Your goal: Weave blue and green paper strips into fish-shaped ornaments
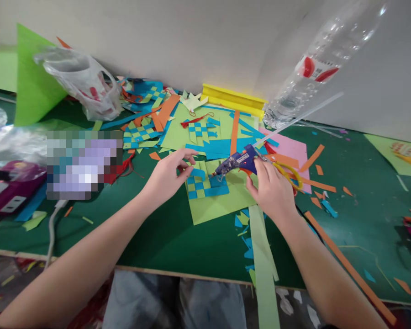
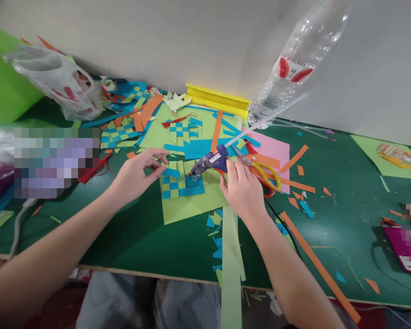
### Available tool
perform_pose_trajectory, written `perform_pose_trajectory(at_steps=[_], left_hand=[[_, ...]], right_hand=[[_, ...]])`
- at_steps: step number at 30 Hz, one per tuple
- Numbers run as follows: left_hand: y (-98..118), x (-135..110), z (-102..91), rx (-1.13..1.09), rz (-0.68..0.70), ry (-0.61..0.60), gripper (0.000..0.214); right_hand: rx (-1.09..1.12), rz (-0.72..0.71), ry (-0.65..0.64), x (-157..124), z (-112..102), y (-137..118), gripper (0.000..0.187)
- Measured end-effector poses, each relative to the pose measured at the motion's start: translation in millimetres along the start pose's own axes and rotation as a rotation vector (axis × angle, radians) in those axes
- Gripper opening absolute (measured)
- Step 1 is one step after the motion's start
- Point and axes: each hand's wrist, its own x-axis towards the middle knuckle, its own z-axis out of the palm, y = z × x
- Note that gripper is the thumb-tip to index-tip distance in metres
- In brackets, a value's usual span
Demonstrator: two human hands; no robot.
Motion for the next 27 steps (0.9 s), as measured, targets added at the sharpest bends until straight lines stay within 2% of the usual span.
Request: perform_pose_trajectory(at_steps=[14, 20, 27], left_hand=[[-1, 1, 1.0, 0.0, -0.005, 0.008, 0.03], [-2, 0, 1.7, -0.023, -0.002, -0.013, 0.033], [-1, 0, 0.7, 0.01, 0.0, -0.008, 0.03]], right_hand=[[-0.02, 0.03, 0.085, -2, -1, 25, 0.051], [-0.121, 0.192, 0.144, -1, -4, 42, 0.05], [-0.092, 0.394, 0.202, -6, 8, 78, 0.053]])
